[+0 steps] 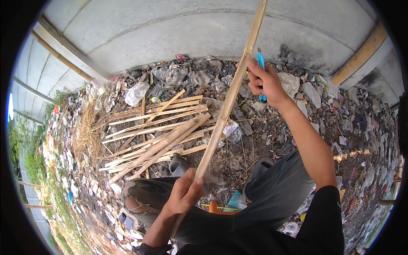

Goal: The person sits on the ground and uses a utility knife to shave thin strips of wood from a long bamboo pole. They hold the pole with one hand and scrape the blade along its length to remove the outer layer, creating a pile of wood shavings.

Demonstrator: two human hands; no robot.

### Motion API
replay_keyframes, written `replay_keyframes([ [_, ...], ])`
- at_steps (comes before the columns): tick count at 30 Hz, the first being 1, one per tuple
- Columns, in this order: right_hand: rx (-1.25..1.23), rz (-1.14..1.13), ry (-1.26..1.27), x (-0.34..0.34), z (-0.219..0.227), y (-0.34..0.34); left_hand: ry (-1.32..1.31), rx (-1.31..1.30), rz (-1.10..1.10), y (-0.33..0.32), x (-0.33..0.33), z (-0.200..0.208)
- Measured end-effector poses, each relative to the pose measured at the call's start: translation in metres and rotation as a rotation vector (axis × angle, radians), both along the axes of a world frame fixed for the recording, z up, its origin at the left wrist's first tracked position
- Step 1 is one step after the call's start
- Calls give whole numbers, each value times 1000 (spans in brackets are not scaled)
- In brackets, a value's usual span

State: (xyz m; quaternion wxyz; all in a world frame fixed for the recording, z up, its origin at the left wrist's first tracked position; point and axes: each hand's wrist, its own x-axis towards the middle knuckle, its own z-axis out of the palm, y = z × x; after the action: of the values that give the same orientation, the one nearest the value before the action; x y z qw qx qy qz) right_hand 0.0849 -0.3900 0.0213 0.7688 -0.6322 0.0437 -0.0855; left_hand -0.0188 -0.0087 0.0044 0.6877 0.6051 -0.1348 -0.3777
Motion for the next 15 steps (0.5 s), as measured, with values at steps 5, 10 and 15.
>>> replay_keyframes([
  [5,-182,149,-26,-14,10,41,130,-4,-5,6,3,6],
  [10,-418,115,-94,-18,0,42,40,126,-58,4,10,7],
  [15,-424,223,-45,-36,2,70,-187,155,37,-16,12,16],
])
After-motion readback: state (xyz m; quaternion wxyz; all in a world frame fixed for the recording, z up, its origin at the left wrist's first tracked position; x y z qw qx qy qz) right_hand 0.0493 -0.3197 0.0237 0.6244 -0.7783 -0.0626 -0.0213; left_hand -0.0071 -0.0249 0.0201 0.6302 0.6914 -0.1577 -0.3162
